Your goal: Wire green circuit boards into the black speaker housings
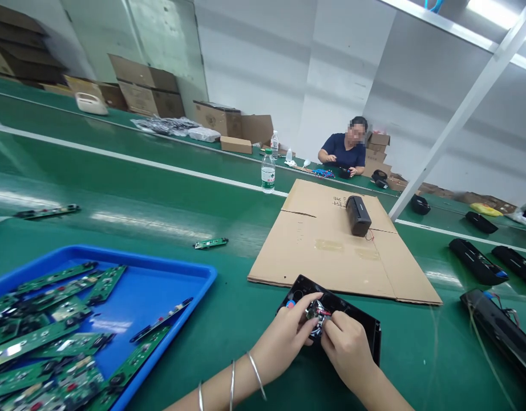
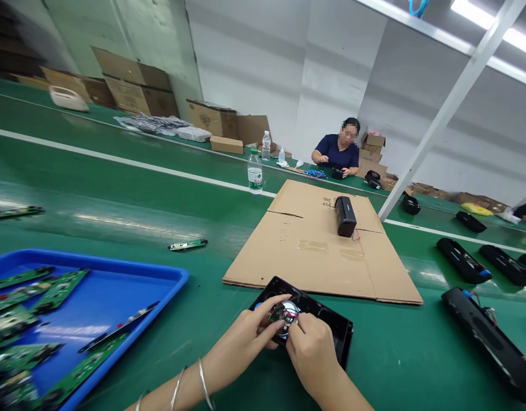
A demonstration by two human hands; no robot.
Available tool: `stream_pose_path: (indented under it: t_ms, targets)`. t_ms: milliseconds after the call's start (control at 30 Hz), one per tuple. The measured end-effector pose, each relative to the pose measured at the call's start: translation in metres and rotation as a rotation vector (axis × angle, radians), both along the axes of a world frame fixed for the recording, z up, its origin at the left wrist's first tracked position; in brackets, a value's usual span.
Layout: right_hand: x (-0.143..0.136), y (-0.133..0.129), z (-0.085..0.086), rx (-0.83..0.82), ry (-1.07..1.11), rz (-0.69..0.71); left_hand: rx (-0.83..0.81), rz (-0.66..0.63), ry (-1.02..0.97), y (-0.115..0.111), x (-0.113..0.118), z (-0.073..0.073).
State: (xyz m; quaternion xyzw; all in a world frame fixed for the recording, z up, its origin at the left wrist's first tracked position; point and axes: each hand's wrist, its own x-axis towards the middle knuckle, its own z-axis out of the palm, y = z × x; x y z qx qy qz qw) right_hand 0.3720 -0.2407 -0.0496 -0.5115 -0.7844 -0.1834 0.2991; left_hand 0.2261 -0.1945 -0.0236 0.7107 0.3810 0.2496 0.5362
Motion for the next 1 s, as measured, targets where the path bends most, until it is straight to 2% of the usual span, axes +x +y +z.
stream_pose_path:
  t_ms: [100,333,433,600,767,1000]
  targets:
    - [-0.001,-0.001,-0.001,-0.023,0.025,-0.016,-0.036,0.018,-0.028,-0.001,0.001,0.000]
    - [0.000,-0.003,0.003,-0.163,0.120,0.046,0.080,0.001,-0.025,-0.007,-0.002,0.000]
    - [0.001,-0.002,0.007,-0.277,0.290,0.070,0.091,-0.020,-0.035,-0.003,-0.005,0.002]
    - [0.003,0.002,0.011,-0.503,0.617,-0.012,0.177,-0.140,-0.044,0.007,-0.012,0.009]
    - [0.004,0.003,0.019,-0.573,0.551,0.049,0.368,-0.245,-0.015,0.012,-0.014,0.011]
    - [0.002,-0.001,0.015,-0.517,0.524,0.026,0.243,-0.163,-0.056,0.006,-0.010,0.008]
